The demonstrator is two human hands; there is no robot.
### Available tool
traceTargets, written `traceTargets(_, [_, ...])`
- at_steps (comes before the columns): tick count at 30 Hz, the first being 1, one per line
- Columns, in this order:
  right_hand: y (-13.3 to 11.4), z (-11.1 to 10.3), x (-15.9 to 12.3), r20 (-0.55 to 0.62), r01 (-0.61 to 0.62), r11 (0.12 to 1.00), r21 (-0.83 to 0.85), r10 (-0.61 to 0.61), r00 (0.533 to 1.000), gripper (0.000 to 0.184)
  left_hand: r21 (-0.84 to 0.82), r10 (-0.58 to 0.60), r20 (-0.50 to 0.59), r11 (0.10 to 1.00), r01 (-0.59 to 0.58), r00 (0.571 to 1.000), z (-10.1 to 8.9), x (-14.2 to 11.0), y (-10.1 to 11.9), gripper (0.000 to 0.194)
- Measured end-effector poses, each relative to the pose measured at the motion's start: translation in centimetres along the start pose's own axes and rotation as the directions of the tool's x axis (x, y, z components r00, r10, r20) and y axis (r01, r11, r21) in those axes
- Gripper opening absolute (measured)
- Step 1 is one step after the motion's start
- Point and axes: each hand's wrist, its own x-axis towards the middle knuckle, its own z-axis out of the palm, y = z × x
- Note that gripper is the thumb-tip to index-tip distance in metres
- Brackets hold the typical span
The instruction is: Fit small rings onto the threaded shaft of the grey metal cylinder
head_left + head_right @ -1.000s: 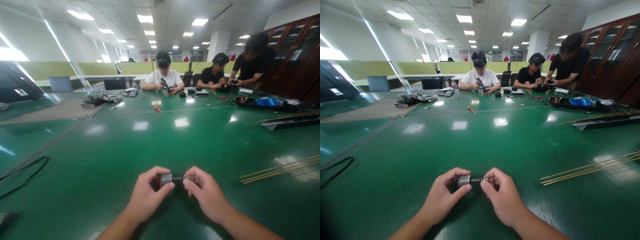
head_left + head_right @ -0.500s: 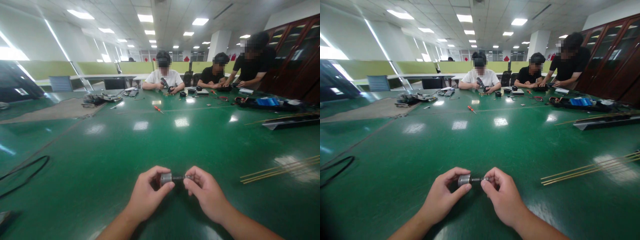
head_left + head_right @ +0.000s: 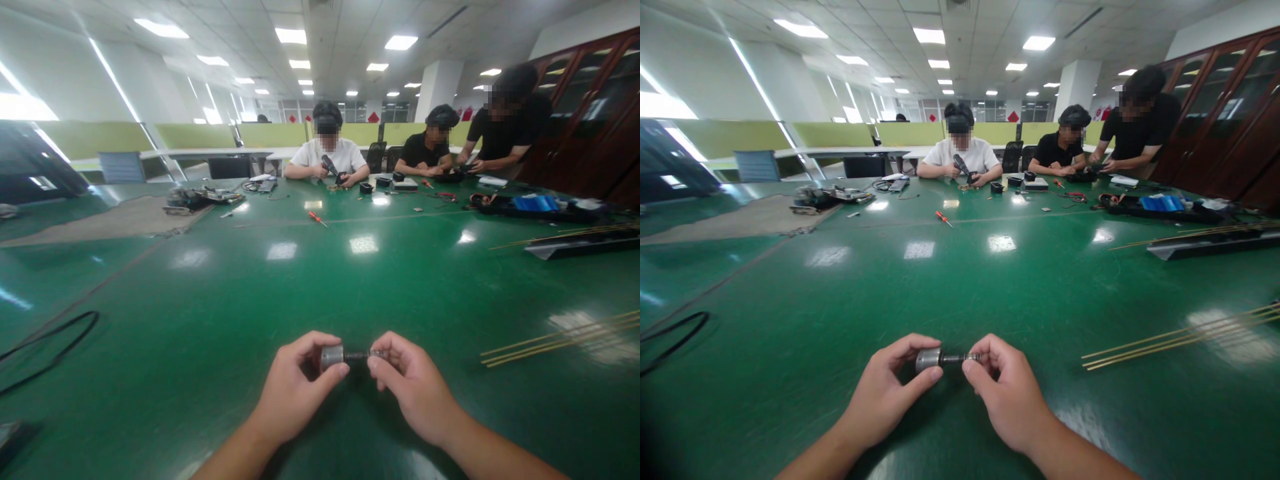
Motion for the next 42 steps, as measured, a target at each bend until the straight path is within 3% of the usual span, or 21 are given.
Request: traceTargets(42, [0.33, -0.09, 0.04, -0.023, 0.011, 0.999, 0.041, -0.010, 1.000, 0.018, -0.119, -0.013, -0.015, 0.993, 0.011, 1.000, 0.04, 0.01, -0.10, 0.025])
